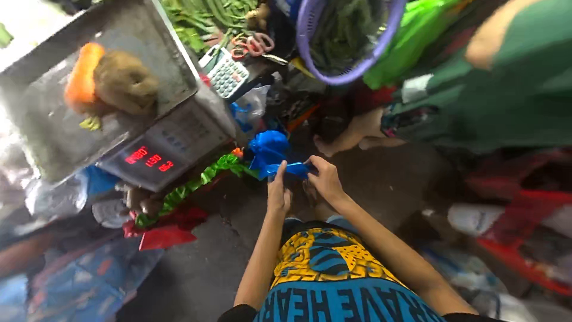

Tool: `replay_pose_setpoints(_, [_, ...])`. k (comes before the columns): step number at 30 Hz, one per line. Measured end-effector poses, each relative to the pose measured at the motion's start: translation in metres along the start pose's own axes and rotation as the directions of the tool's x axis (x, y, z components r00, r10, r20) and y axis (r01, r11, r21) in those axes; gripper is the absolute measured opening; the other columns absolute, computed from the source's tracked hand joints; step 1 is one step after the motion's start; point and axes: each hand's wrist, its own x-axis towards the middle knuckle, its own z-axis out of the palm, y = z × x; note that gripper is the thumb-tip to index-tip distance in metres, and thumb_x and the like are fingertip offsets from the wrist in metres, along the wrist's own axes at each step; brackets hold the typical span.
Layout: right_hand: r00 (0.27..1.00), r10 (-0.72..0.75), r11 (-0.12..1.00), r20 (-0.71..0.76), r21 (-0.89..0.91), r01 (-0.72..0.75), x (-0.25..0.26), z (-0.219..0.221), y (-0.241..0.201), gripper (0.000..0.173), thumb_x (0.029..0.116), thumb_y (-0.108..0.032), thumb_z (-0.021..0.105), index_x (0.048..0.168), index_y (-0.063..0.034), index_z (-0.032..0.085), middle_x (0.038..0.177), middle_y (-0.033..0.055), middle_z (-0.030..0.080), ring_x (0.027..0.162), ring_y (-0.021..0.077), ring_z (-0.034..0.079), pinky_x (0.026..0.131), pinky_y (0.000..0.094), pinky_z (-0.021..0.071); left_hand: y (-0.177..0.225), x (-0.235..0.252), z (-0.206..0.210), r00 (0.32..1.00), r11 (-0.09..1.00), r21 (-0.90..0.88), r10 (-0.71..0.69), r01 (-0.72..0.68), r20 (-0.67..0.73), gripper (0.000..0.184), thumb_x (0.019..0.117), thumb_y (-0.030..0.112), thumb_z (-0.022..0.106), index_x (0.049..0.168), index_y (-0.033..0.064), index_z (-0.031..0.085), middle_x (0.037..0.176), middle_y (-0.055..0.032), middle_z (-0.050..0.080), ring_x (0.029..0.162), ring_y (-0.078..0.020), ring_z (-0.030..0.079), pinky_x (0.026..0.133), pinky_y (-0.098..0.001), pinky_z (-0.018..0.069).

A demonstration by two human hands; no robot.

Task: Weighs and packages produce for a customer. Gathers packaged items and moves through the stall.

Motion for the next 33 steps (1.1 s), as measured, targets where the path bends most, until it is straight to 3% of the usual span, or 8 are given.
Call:
replay_pose_setpoints(3, [0.984,0.048,0.998,-0.169,-0.019,-0.052,-0.042,0.001,0.019,0.023,0.0815,0.006,0.068,0.104,0.0017,0.071,0.105,0.0181,0.07,0.101,0.0323,0.068,0.088,0.049,0.0581,0.003,0.012,0.009,0.987,0.984,0.173,-0.059,0.032,0.153,0.038,0.1001,0.038,0.063,0.125,0.0094,0.063,0.109,-0.0057,0.07,0.097,-0.0154,0.068,0.085,-0.0351,0.058])
replay_pose_setpoints(6, [0.931,0.078,0.991,-0.357,-0.074,-0.111,-0.093,-0.01,0.043,0.022,0.0838,0.001,0.067,0.105,-0.0005,0.073,0.107,0.0182,0.07,0.103,0.0335,0.069,0.09,0.0504,0.0576,-0.008,0.01,0.036,0.91,0.938,0.317,-0.248,0.14,0.333,0.033,0.1043,0.024,0.054,0.129,0.0033,0.056,0.114,-0.0108,0.068,0.102,-0.0186,0.067,0.091,-0.0363,0.0571])
replay_pose_setpoints(10, [0.796,0.173,0.949,-0.58,-0.118,-0.292,-0.162,-0.039,0.077,0.014,0.0921,-0.005,0.065,0.102,-0.0034,0.074,0.104,0.0172,0.07,0.096,0.0305,0.07,0.086,0.0452,0.06,-0.065,-0.009,0.096,0.751,0.683,0.667,-0.599,0.298,0.278,0.043,0.1077,0.03,0.045,0.137,-0.0025,0.048,0.121,-0.0156,0.064,0.102,-0.0203,0.067,0.089,-0.0362,0.0555])
replay_pose_setpoints(16, [0.542,0.289,0.857,-0.789,-0.039,-0.514,-0.279,-0.077,0.138,0.014,0.0955,-0.008,0.06,0.102,-0.008,0.073,0.102,0.0133,0.07,0.096,0.0278,0.069,0.084,0.0449,0.0591,-0.217,-0.053,0.193,0.616,0.396,0.911,-0.691,-0.115,0.379,0.03,0.0986,0.026,0.069,0.118,0.0035,0.065,0.096,-0.01,0.07,0.083,-0.0181,0.068,0.077,-0.0365,0.059])
replay_pose_setpoints(23, [0.266,0.471,0.779,-0.841,0.255,-0.573,-0.423,-0.152,0.191,0.034,0.0872,-0.023,0.069,0.116,-0.0052,0.07,0.11,0.0155,0.071,0.101,0.0303,0.068,0.087,0.0507,0.0568,-0.404,-0.148,0.267,0.348,0.241,0.75,-0.771,-0.616,0.534,0.025,0.0984,0.002,0.062,0.122,-0.0044,0.065,0.108,-0.0163,0.073,0.093,-0.0188,0.071,0.084,-0.0361,0.0591])
replay_pose_setpoints(27, [-0.095,0.683,0.686,-0.725,0.68,-0.257,-0.485,-0.203,0.218,0.046,0.0956,-0.031,0.066,0.128,0.0016,0.062,0.122,0.0173,0.065,0.108,0.021,0.064,0.092,0.0361,0.0559,-0.477,-0.218,0.295,-0.023,0.281,0.443,-0.864,-0.851,0.504,0.02,0.097,0.012,0.067,0.112,-0.0008,0.071,0.102,-0.0101,0.074,0.092,-0.0139,0.071,0.088,-0.0334,0.059])
replay_pose_setpoints(29, [-0.074,0.809,0.578,-0.583,0.813,-0.072,-0.512,-0.226,0.237,0.054,0.0991,-0.038,0.063,0.139,-0.0019,0.058,0.135,0.015,0.062,0.122,0.0193,0.061,0.103,0.0361,0.0519,-0.501,-0.249,0.311,-0.189,0.355,0.424,-0.903,-0.833,0.385,0.017,0.0966,0.011,0.068,0.108,-0.0001,0.072,0.1,-0.0076,0.074,0.091,-0.0116,0.071,0.087,-0.0314,0.0591])
replay_pose_setpoints(33, [0.216,0.744,0.545,-0.633,0.761,0.352,-0.548,-0.259,0.278,0.081,0.0908,-0.047,0.068,0.153,-0.0028,0.041,0.141,0.01,0.059,0.122,0.0149,0.06,0.103,0.0361,0.0513,-0.547,-0.283,0.357,-0.396,0.482,0.526,-0.876,-0.701,0.274,0.011,0.0962,0.0,0.064,0.105,-0.0036,0.07,0.103,-0.0076,0.073,0.097,-0.0095,0.069,0.091,-0.0281,0.0582])
